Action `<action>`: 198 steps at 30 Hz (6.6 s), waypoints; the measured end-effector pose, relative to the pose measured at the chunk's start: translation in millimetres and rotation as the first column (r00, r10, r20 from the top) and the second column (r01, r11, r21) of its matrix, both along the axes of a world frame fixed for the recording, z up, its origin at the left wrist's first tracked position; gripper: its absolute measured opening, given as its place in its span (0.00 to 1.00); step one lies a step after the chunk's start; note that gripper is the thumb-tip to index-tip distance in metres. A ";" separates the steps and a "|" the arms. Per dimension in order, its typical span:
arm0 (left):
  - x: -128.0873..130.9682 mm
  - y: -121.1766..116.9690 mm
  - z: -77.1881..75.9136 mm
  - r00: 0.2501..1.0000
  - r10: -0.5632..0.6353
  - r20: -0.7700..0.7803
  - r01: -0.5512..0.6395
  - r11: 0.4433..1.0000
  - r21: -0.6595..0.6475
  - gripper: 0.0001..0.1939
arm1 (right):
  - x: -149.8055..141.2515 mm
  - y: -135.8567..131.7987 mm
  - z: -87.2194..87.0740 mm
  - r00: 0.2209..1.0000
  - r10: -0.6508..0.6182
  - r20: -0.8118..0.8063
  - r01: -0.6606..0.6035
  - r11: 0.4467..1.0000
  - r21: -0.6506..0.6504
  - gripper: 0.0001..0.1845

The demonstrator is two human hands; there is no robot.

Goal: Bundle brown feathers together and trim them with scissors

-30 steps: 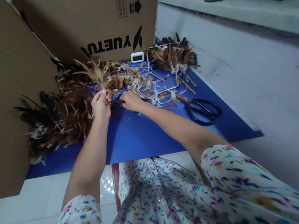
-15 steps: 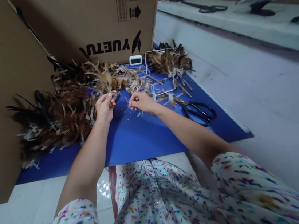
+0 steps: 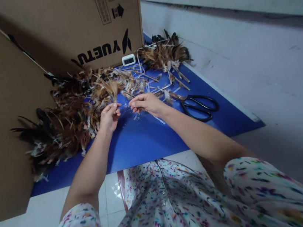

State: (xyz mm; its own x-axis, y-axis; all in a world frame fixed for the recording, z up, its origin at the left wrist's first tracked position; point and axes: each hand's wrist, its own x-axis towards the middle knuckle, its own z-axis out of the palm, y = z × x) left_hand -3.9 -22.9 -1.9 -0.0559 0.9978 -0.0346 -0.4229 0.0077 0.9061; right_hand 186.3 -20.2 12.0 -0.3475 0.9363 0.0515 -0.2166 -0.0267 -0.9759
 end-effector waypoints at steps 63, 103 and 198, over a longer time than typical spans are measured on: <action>8.8 -10.9 0.4 0.941 -0.273 -0.202 0.264 0.962 -0.071 0.10 | 7.3 3.5 2.8 0.848 -0.289 0.444 -0.044 0.796 0.604 0.06; 16.4 -15.2 3.4 0.976 -0.194 -0.098 0.182 0.976 -0.120 0.09 | -3.3 9.7 -15.9 0.932 -0.179 0.315 0.011 0.883 0.469 0.11; 16.5 -16.0 1.2 0.955 -0.241 -0.174 0.232 0.970 -0.071 0.12 | -5.2 7.3 -13.6 0.939 -0.209 0.272 0.069 0.892 0.447 0.08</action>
